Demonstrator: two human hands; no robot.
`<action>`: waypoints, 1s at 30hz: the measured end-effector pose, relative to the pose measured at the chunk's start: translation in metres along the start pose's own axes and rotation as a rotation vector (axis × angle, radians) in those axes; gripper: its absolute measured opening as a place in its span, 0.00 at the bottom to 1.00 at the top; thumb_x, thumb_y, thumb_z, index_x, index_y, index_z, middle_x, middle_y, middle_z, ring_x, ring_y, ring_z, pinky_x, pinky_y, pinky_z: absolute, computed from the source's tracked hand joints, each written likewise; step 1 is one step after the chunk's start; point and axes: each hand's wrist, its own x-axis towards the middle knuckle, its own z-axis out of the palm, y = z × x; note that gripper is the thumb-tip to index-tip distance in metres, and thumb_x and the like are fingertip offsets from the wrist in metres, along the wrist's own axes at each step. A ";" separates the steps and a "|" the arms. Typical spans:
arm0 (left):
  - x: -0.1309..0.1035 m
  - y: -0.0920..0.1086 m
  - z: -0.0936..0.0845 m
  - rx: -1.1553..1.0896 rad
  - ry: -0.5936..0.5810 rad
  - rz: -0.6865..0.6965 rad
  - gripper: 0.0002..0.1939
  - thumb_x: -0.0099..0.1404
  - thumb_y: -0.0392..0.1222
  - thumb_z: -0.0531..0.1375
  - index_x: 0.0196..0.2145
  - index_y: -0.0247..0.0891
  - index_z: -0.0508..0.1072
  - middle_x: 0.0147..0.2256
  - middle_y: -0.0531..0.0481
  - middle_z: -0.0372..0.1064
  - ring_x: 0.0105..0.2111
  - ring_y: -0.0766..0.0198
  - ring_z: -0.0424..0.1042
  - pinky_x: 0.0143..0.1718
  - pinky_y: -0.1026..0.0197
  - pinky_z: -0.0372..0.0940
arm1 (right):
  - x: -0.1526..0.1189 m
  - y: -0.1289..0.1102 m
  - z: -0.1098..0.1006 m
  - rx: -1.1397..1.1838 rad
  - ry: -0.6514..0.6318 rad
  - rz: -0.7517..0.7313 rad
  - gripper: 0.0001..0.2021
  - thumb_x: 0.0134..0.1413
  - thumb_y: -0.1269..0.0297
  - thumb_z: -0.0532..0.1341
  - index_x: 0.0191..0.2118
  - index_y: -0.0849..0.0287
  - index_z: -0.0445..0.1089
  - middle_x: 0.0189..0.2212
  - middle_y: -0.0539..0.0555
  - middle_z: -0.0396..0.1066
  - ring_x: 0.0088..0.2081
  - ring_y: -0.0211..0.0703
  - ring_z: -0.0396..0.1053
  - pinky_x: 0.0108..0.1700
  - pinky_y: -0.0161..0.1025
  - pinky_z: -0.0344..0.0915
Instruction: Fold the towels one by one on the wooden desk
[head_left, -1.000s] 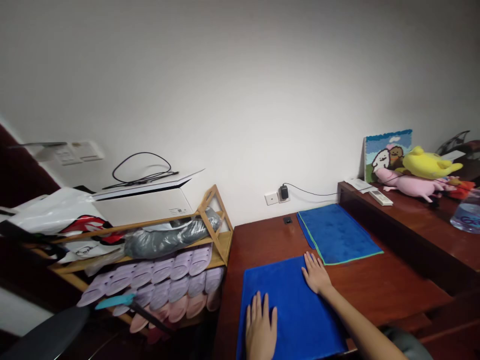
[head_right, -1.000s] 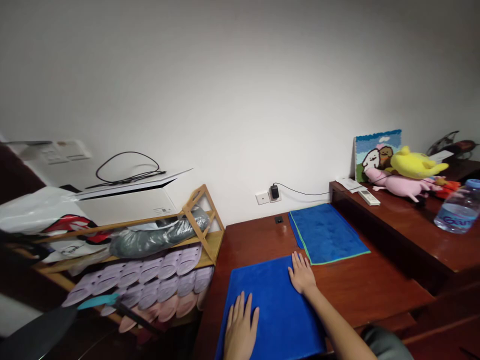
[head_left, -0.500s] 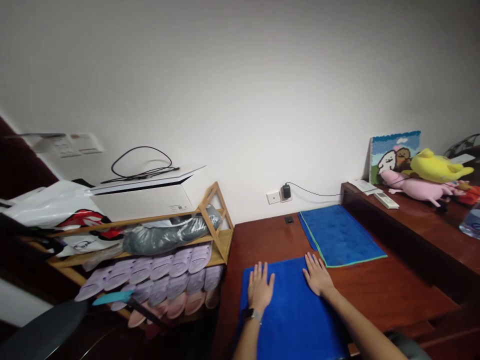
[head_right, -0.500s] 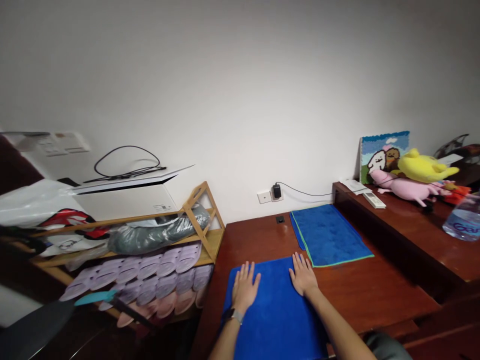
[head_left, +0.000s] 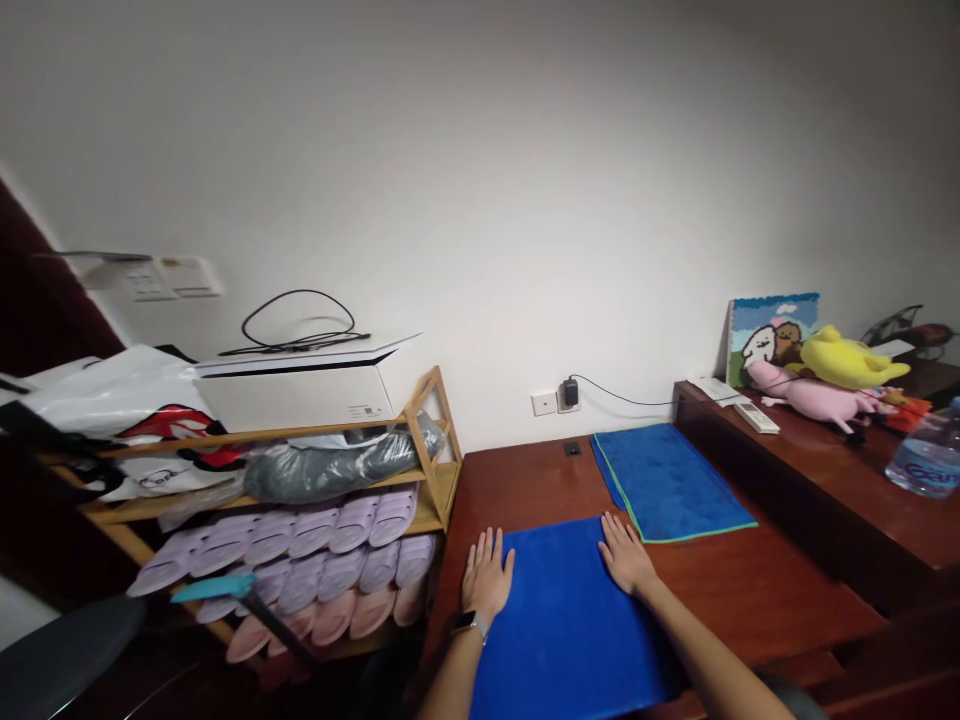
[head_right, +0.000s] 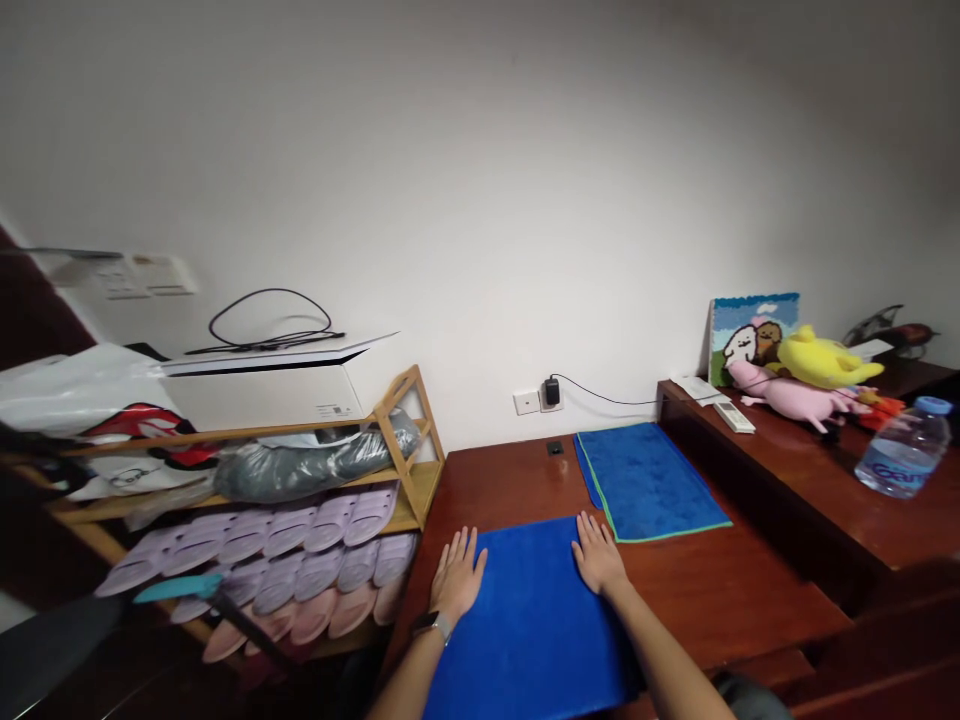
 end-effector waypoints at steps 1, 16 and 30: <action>-0.001 0.000 -0.003 0.006 -0.001 0.002 0.33 0.77 0.52 0.41 0.73 0.35 0.57 0.72 0.39 0.52 0.73 0.51 0.50 0.73 0.42 0.47 | -0.001 0.002 0.001 0.015 0.008 -0.009 0.33 0.73 0.54 0.41 0.76 0.67 0.46 0.76 0.60 0.42 0.76 0.50 0.42 0.75 0.53 0.43; 0.005 0.144 0.014 -0.197 -0.114 0.353 0.34 0.78 0.58 0.37 0.74 0.42 0.53 0.74 0.47 0.47 0.74 0.54 0.47 0.74 0.42 0.46 | 0.002 0.002 0.002 0.058 0.042 -0.002 0.32 0.72 0.57 0.41 0.76 0.63 0.48 0.75 0.55 0.43 0.76 0.48 0.42 0.76 0.51 0.43; -0.005 -0.016 0.004 0.001 0.018 -0.004 0.34 0.77 0.53 0.42 0.71 0.31 0.59 0.72 0.39 0.52 0.72 0.52 0.53 0.72 0.44 0.52 | -0.007 -0.006 -0.023 0.034 -0.106 0.059 0.33 0.73 0.57 0.39 0.76 0.68 0.41 0.77 0.58 0.38 0.77 0.46 0.37 0.76 0.49 0.38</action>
